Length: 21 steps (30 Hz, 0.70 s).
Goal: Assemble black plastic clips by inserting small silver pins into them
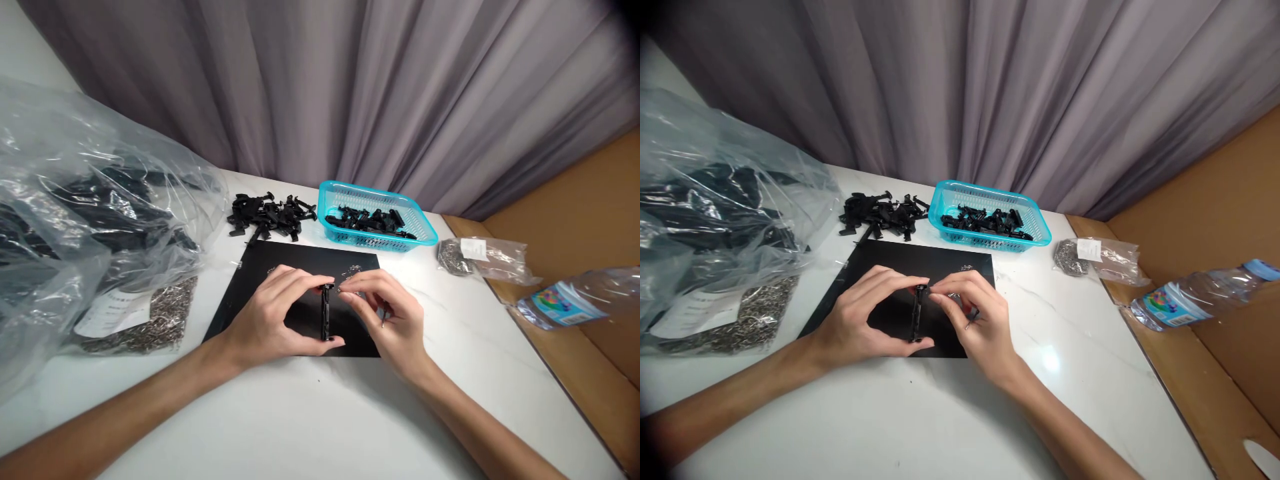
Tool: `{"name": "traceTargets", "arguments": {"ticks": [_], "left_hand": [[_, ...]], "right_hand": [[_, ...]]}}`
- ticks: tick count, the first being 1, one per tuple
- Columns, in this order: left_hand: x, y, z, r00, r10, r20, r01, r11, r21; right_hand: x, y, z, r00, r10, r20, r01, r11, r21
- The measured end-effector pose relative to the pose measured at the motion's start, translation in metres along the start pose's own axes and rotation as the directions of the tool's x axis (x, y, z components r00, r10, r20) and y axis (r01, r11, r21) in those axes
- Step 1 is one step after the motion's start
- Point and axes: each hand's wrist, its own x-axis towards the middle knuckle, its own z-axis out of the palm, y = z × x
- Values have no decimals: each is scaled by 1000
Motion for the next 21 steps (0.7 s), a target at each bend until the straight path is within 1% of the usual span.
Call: {"name": "traceTargets", "arguments": {"ticks": [3, 7, 13, 16, 19, 21], "left_hand": [[0, 0, 1, 1000, 16, 9, -16, 1000, 7], [-1, 0, 2, 1000, 24, 5, -24, 1000, -1], [-3, 1, 4, 1000, 29, -3, -29, 999, -27], [-3, 0, 5, 1000, 28, -7, -28, 999, -32], [-4, 0, 6, 1000, 22, -6, -22, 999, -37], [-4, 0, 7, 1000, 15, -1, -15, 999, -41]], "right_hand": [[-3, -2, 7, 998, -37, -42, 37, 999, -13], [-3, -3, 11, 994, -87, -68, 83, 995, -59], [-5, -2, 14, 991, -109, -81, 100, 989, -111], [-6, 1, 16, 982, -167, -88, 151, 975, -162], [-5, 3, 16, 965, -247, -86, 220, 943, -250], [-5, 3, 16, 957, -280, -75, 247, 923, -294]]}}
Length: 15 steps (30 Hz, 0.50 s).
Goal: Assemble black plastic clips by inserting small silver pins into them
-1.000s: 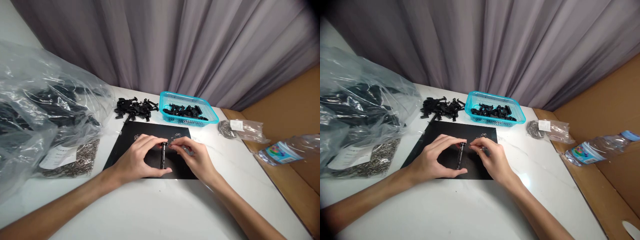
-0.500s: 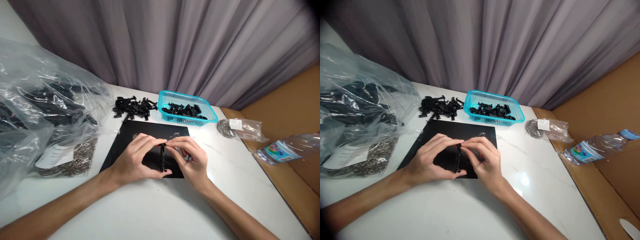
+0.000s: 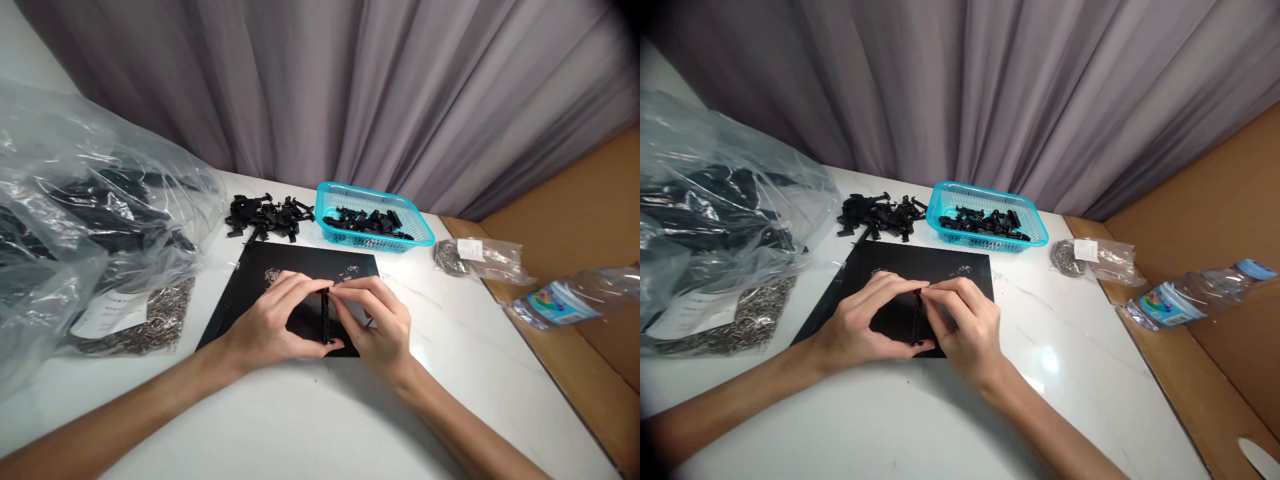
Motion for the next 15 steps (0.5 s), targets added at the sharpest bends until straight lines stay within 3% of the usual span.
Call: {"name": "traceTargets", "arguments": {"ticks": [5, 10, 15], "left_hand": [[-1, 1, 2, 1000, -5, -9, 5, 1000, 3], [0, 4, 1, 1000, -19, -18, 19, 1000, -15], [-1, 7, 0, 994, -106, -8, 106, 993, -49]], "right_hand": [[-2, -2, 0, 1000, 6, 28, -4, 997, -72], [-1, -5, 1, 999, -19, -45, 12, 989, -146], [-4, -3, 0, 997, -75, -27, 68, 980, -189]]}}
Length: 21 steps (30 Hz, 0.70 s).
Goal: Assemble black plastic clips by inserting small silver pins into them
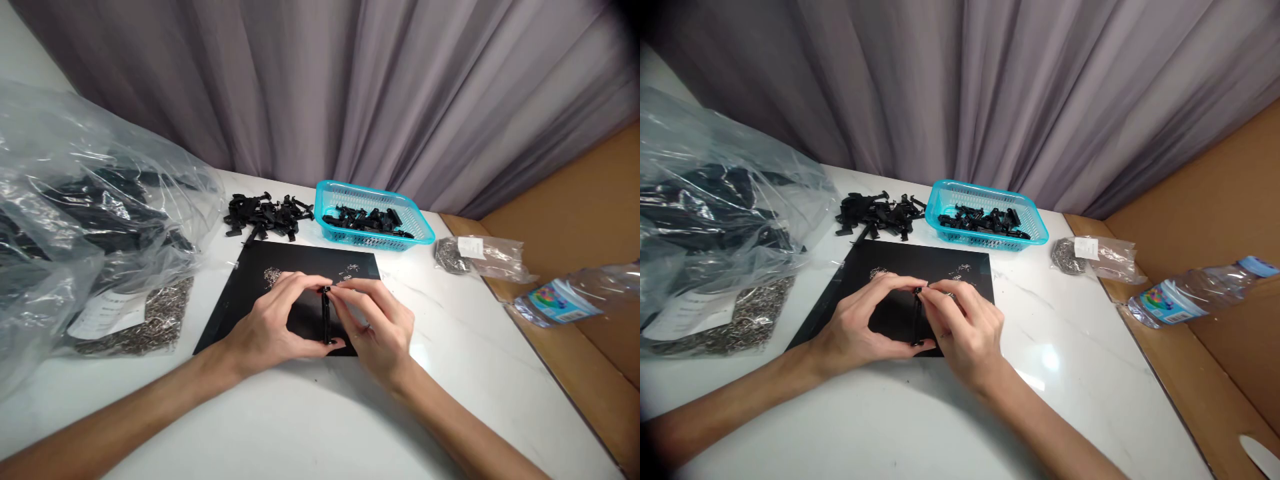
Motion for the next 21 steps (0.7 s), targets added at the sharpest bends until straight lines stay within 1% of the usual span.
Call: {"name": "traceTargets", "arguments": {"ticks": [3, 10, 14, 17, 19, 21], "left_hand": [[-1, -1, 0, 1000, -24, 10, 24, 1000, -12], [1, -4, -1, 997, -45, 58, 47, 998, -29], [-1, -5, 2, 997, -46, 67, 50, 997, -61], [-2, -6, 2, 993, -54, 102, 62, 995, -74], [-1, -7, 1, 989, -77, 123, 87, 994, -73], [0, -7, 0, 983, -123, 134, 133, 988, -75]], "right_hand": [[-4, 3, 1, 1000, -22, 20, 21, 1000, 17], [-9, 10, 5, 993, -31, 116, 20, 995, 99], [-11, 12, 6, 986, -61, 154, 44, 993, 112], [-11, 12, 5, 976, -75, 206, 56, 994, 96], [-8, 13, 1, 964, -58, 259, 37, 996, 83], [-4, 15, -5, 946, -14, 323, -19, 995, 101]]}}
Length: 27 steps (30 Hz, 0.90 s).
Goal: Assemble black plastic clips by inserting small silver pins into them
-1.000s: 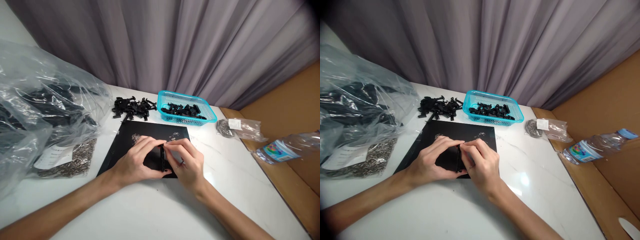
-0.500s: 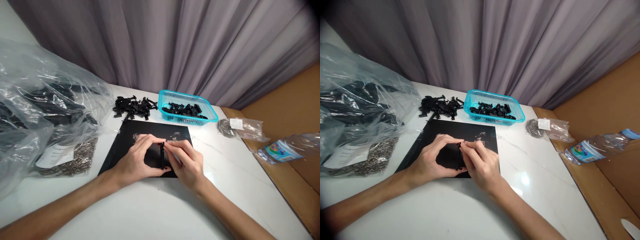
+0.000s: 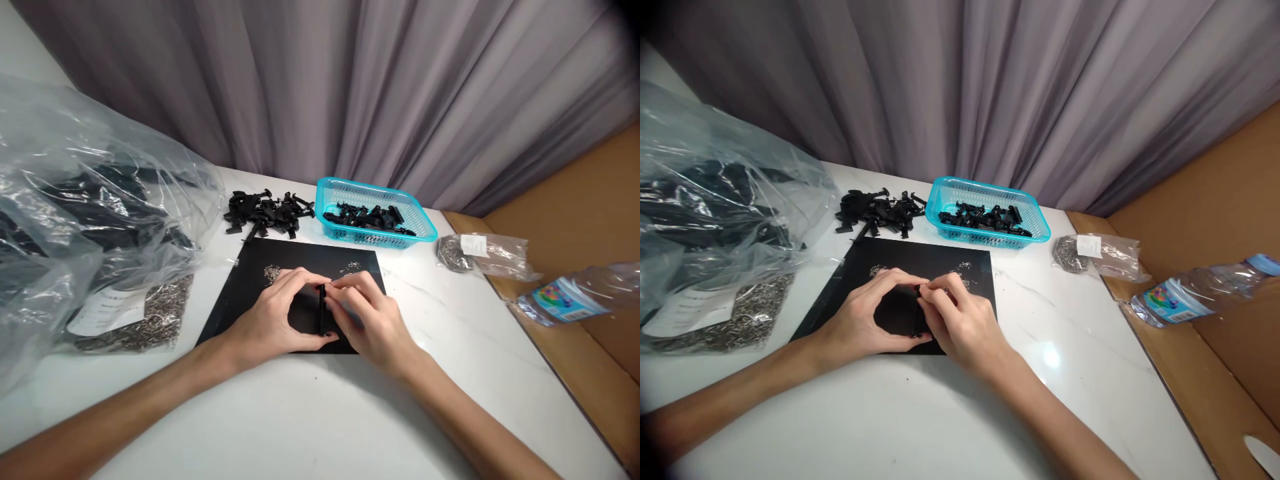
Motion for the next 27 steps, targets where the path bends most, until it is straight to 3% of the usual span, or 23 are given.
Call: {"name": "traceTargets", "arguments": {"ticks": [2, 8, 13, 17, 24, 27], "left_hand": [[1, 0, 0, 999, -45, 1, 45, 999, -18], [-1, -3, 4, 994, -107, 20, 109, 991, -84], [0, -5, 4, 994, -105, 16, 106, 990, -95], [2, -3, 2, 990, -134, 39, 137, 986, -99], [2, -2, 3, 992, -125, 33, 128, 986, -104], [2, -4, 3, 994, -102, 39, 105, 990, -91]], "right_hand": [[3, 2, -10, 997, 63, 36, -66, 996, 60], [11, 12, -32, 961, 276, -21, -271, 954, 126], [11, 15, -28, 880, 424, 212, -473, 751, 461], [11, 15, -23, 885, 436, 165, -441, 669, 598], [11, 16, -22, 921, 353, 167, -387, 772, 505], [11, 16, -21, 926, 330, 184, -376, 765, 522]]}}
